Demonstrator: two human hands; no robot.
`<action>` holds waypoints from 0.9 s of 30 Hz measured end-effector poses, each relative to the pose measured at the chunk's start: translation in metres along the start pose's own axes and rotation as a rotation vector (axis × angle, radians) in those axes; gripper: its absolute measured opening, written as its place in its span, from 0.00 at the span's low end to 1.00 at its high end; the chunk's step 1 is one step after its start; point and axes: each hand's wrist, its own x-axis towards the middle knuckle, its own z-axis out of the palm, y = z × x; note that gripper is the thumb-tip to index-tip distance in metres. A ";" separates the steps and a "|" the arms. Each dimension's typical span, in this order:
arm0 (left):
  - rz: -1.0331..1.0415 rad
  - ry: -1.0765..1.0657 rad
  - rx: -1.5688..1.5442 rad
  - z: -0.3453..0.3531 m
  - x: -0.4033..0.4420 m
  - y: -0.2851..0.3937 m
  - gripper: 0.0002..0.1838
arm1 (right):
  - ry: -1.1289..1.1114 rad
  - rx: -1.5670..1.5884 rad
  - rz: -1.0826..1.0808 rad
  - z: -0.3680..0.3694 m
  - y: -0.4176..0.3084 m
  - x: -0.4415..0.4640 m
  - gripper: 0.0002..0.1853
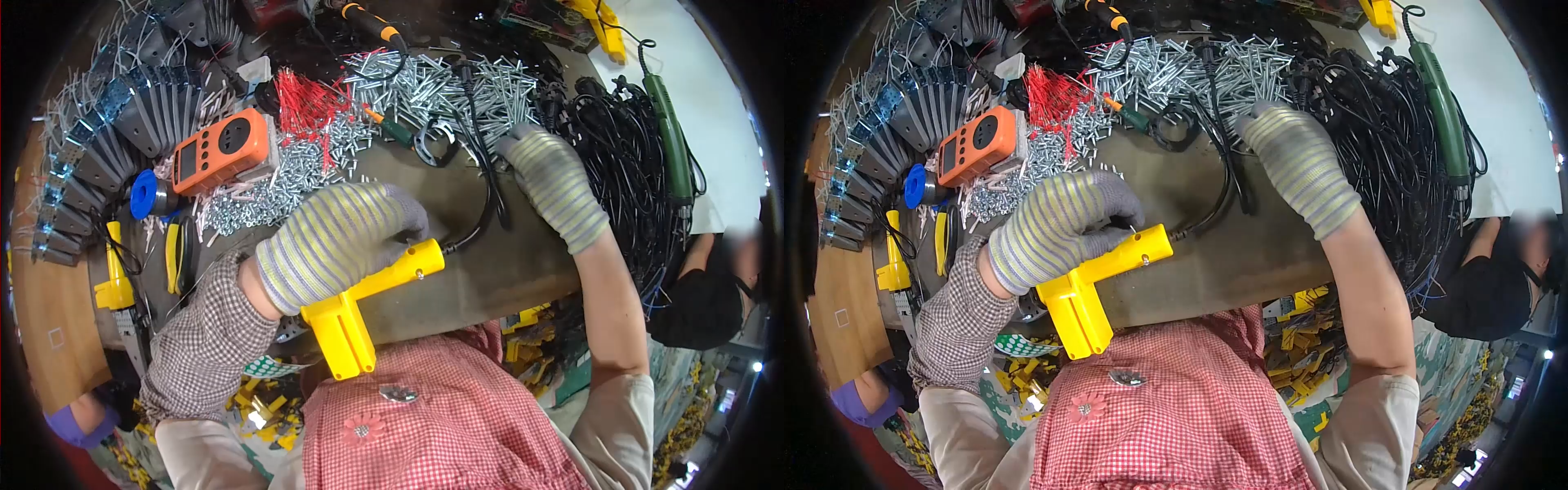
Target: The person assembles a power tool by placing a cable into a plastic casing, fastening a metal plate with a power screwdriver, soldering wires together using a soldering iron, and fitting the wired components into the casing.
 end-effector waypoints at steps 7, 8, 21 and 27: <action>0.116 0.057 -0.025 0.010 -0.002 -0.002 0.12 | -0.033 -0.008 -0.010 0.014 0.008 0.001 0.13; 0.122 0.054 -0.012 0.011 -0.003 -0.001 0.12 | -0.029 -0.019 -0.013 0.015 0.009 0.001 0.13; 0.138 0.143 0.273 0.008 -0.025 0.018 0.14 | 0.398 0.908 0.615 -0.028 -0.007 0.010 0.09; 0.543 0.355 0.481 -0.020 -0.004 0.030 0.17 | -0.201 2.041 0.633 -0.084 -0.087 0.019 0.12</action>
